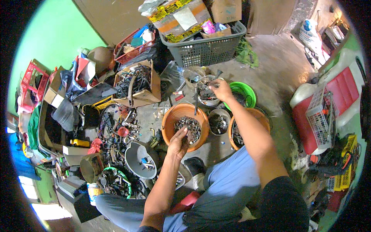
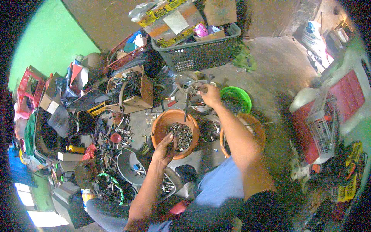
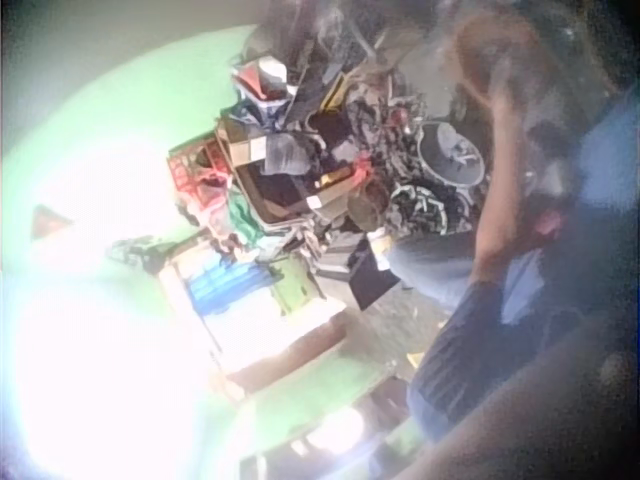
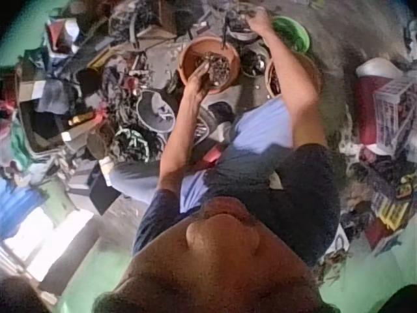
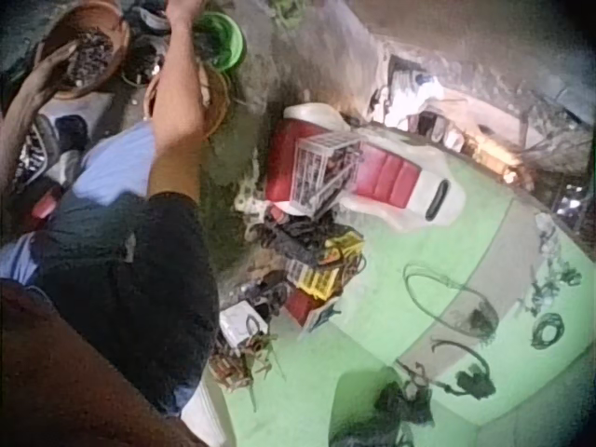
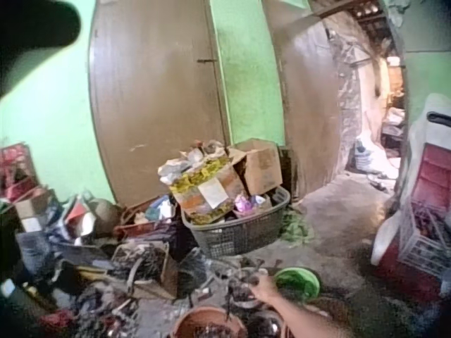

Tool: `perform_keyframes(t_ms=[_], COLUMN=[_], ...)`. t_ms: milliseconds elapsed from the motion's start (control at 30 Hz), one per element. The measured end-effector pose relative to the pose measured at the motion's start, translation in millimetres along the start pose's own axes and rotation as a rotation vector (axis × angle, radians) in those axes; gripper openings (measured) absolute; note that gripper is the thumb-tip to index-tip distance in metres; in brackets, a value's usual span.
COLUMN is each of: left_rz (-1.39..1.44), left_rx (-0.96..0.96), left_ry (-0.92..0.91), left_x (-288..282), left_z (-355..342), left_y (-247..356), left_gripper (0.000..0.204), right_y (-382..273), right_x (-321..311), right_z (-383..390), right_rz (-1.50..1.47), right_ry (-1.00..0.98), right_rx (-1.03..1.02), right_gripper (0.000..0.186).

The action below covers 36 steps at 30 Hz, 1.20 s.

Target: The person handles various small mechanical and electronic components, picking them up from a container and a cluttered workspace, turning them over, and placing them into different bowls and a bucket.

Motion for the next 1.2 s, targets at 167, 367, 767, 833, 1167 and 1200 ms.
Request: perform_keyframes(t_ms=[167,367,767,833,1167,1200], left_rz=[0.013,0.075,0.088,0.190,0.321,0.315], left_rx=[0.073,0.207,0.266,0.261,0.329,0.342], left_ry=[0.008,0.012,0.081,0.149,0.006,-0.030], left_x=[15.0,-24.5,-101.5,-104.1,-104.9,-101.9], left_z=[23.7,56.0,131.2,138.7,147.9,150.4], left_y=[28.5,50.1,60.1,60.5,68.6,71.5], left_gripper=[0.033,0.020,0.021,0.023,0.049,0.049], right_y=[-89.7,-205.0,-255.8,-259.9,-269.2,-270.9], right_x=[8.9,46.7,135.1,137.9,131.4,130.5], right_z=[37.0,126.2,213.0,217.4,225.6,226.1], right_rz=[-0.105,-0.271,-0.372,-0.343,-0.360,-0.384], right_ry=[-0.206,-0.659,-0.873,-0.853,-0.676,-0.667], right_rx=[-0.166,-0.394,-0.449,-0.349,-0.275,-0.269], right_gripper=[0.027,0.028,0.024,0.023,0.023,0.023])
Point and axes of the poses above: each hand's wrist, its own z-axis away from the middle knuckle, its own x-axis out of the palm, y = z × x, the point moved 5 cm from there along -z, towards the middle knuckle, and after that the axes turned 9 degrees about -z, right-handed, at the moved point
